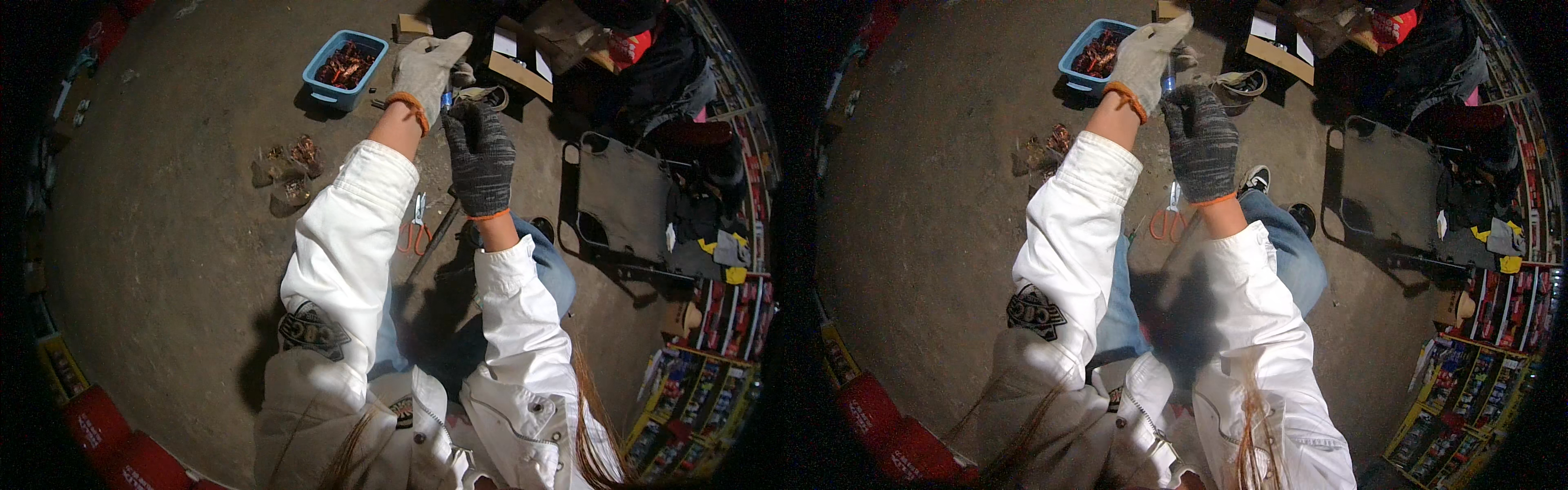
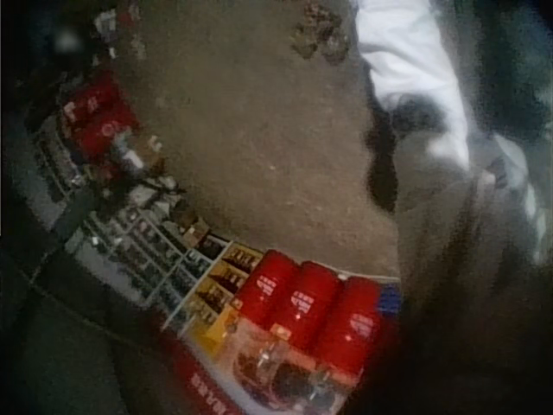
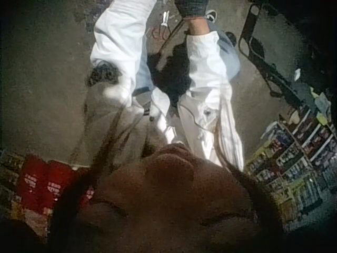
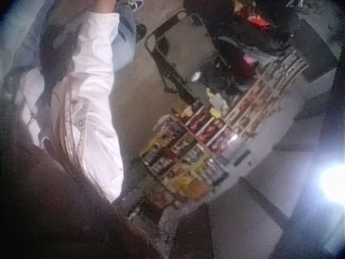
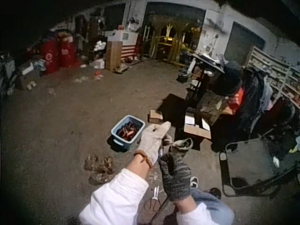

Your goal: The person sits on the floor and uses a screwdriver to manipulate a small electronic component. They repeatedly tighten and loosen screws on the device, occasionally adjusting their grip and the component's orientation.

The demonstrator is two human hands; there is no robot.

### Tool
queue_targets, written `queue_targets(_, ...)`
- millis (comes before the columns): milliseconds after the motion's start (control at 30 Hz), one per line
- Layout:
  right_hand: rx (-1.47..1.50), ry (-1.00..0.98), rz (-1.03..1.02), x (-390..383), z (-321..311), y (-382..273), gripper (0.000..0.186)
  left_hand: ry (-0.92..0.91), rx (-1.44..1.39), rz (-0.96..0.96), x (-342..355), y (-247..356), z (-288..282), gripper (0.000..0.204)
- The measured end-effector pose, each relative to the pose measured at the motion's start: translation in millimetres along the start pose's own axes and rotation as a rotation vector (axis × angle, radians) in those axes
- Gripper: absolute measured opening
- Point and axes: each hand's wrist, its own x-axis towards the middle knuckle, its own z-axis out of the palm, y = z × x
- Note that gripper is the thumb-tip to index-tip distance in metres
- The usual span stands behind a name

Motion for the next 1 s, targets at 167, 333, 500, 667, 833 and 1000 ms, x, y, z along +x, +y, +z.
queue_targets(167, -0.048, -0.114, 0.187, -1.3, 1.0, 1.1, 0.020, 0.072, -0.070, -0.156, 3.6, -2.9, -6.2, 0.022)
queue_targets(333, -0.136, -0.245, 0.248, 5.3, -5.2, 9.1, 0.029, 0.004, -0.038, -0.248, 9.3, -14.6, -15.7, 0.015)
queue_targets(500, -0.024, -0.417, 0.251, -1.9, -3.8, 18.4, 0.033, 0.076, -0.149, -0.271, 6.7, -29.1, -23.0, 0.026)
queue_targets(667, 0.522, -0.438, 0.430, -5.2, -5.4, 27.2, 0.020, 0.147, -0.063, -0.309, 16.7, -35.3, -16.7, 0.034)
queue_targets(833, 0.436, -0.628, 0.312, -6.5, -14.9, 37.7, 0.025, -0.004, -0.069, -0.277, 28.1, -46.4, -36.0, 0.021)
queue_targets(1000, 0.344, -0.775, 0.190, -2.2, -21.2, 43.7, 0.031, -0.214, 0.282, -0.283, 32.4, -52.9, -47.1, 0.034)
